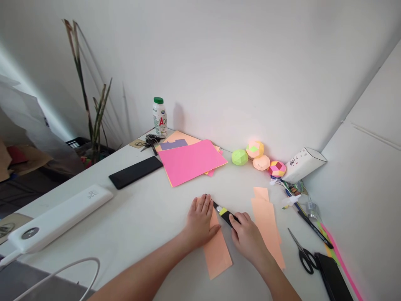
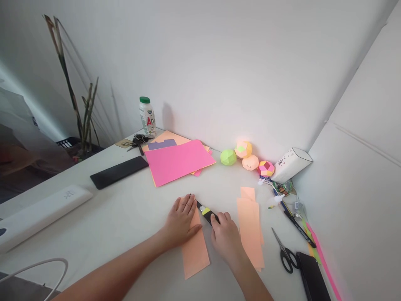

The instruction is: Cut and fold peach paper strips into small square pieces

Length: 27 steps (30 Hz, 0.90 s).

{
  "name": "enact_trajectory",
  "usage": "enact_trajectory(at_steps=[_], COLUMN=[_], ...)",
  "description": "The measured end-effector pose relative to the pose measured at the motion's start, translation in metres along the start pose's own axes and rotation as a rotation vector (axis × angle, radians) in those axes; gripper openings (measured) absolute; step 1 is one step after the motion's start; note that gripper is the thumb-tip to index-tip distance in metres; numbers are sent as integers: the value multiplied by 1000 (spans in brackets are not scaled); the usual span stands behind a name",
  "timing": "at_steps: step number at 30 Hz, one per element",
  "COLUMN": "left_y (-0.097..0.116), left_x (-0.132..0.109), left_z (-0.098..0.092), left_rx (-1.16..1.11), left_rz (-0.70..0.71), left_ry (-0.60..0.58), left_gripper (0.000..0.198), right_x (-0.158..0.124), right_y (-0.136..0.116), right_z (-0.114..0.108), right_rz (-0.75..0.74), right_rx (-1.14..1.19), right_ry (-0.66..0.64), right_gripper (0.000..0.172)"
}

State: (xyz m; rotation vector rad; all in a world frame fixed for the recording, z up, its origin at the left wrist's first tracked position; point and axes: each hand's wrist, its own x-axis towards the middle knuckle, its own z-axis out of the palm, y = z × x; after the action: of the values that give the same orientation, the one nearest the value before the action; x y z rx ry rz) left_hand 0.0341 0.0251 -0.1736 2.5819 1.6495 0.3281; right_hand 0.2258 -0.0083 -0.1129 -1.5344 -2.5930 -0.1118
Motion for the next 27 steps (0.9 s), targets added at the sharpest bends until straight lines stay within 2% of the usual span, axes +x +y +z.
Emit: enact_trajectory(at_steps=[6, 10, 17, 21, 23, 25, 27], left_y=[0, 0, 1, -6, -14, -23, -31], left_x=[1, 1, 3, 11, 14, 16, 17], left_z=[2, 4, 4, -1, -5, -8, -11], left_rx=[-24, -46, -74, -89, -89, -82, -78], left_rz=[-10, -16, -32, -111, -156, -176, -188], left_ry=[-3, -5, 46, 104, 120, 110, 95], left_gripper=[79, 83, 79, 62, 53, 49, 47], right_x=[6, 14, 11, 4, 2, 0, -2], right_y=[0, -1, 19, 21, 12, 0, -9], right_z=[2, 12, 32, 30, 27, 26, 28], right_rz=[3, -3, 45, 101, 31, -118, -206], right_rx=[-17, -42, -93, -121, -81, 5, 73], right_ry=[15, 61, 257, 375, 359, 272, 206], right_gripper=[42, 42, 37, 31, 33, 37, 36])
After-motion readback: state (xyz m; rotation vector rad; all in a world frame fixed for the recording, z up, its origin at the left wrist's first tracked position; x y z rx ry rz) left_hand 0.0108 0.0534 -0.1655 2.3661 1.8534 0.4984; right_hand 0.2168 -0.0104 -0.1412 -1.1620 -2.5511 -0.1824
